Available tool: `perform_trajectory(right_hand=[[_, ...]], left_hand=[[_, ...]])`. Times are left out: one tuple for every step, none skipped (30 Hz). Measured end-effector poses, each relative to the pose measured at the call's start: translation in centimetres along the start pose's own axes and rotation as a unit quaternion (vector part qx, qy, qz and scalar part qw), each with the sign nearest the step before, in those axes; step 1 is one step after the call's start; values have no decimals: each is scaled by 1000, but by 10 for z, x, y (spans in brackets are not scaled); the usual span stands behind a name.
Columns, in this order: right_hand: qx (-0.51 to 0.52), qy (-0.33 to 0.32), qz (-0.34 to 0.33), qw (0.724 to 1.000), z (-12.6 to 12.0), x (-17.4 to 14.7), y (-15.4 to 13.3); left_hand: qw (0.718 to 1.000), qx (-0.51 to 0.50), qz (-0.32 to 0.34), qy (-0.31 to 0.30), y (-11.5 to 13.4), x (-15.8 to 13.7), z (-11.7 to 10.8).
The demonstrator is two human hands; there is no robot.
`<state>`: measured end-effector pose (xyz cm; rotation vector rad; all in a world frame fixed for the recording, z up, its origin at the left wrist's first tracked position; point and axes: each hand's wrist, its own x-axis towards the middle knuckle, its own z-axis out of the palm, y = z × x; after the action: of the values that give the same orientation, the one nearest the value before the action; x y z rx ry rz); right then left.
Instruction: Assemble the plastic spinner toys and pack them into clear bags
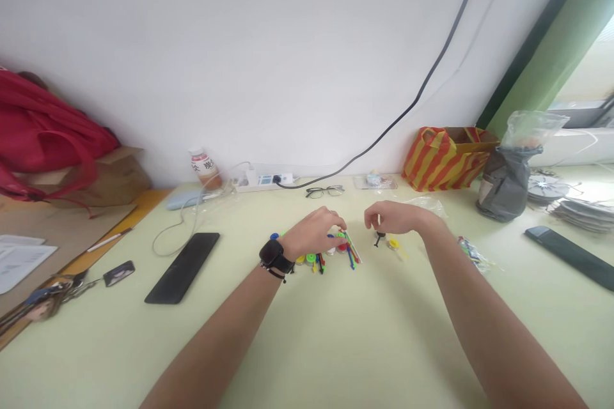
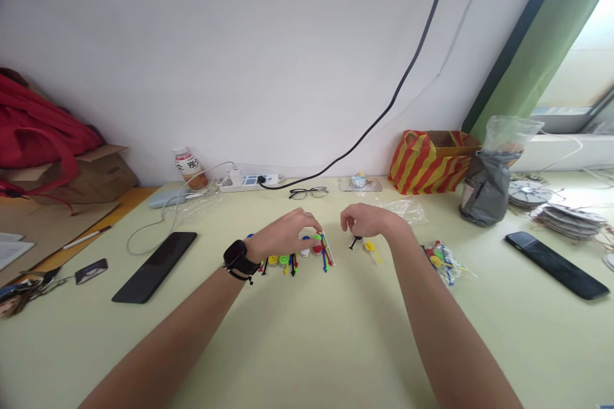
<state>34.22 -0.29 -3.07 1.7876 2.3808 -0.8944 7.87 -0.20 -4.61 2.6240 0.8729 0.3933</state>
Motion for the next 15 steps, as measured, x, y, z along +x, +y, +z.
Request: perform_trajectory(right_hand=[[-20, 6, 6, 1000, -2, 0, 7], [-32, 11, 14, 999, -2, 0, 12], [-36, 15, 24, 999, -1, 1, 17], [-35, 19, 30, 999, 1, 3, 20], [-32, 25, 33, 999, 3, 5, 22], [-29, 30, 34, 999, 5, 6, 23], [-25, 35, 34, 999, 7, 8, 24], [-20, 41, 32, 998, 8, 9, 23], [-15, 48, 29, 998, 9, 10, 23], [-11, 56, 23, 998, 9, 10, 22], [-6, 65, 15, 998, 8, 10, 21], [-2, 77, 6, 997, 7, 10, 20], [2, 91, -2, 996, 5, 10, 19], [6, 108, -9, 994, 4, 9, 17], [9, 125, -15, 992, 3, 9, 15]], left_hand=[[1000, -5, -3, 12, -1, -1, -3], [1000, -10, -4, 23, -1, -1, -6], [999, -12, -6, 33, -2, -2, -9], [999, -13, -7, 41, -3, -3, -12], [999, -12, -7, 46, -3, -3, -14], [999, -12, -8, 49, -3, -4, -17], [999, -12, -10, 51, -3, -4, -19], [998, -12, -13, 53, -3, -5, -20], [998, -13, -17, 55, -3, -5, -22], [998, -14, -21, 56, -3, -5, -23], [998, -15, -24, 58, -3, -6, -25], [998, -17, -27, 60, -3, -6, -26], [997, -19, -28, 63, -3, -6, -28], [997, -21, -27, 67, -3, -7, -29], [997, -23, -24, 70, -4, -7, -31]])
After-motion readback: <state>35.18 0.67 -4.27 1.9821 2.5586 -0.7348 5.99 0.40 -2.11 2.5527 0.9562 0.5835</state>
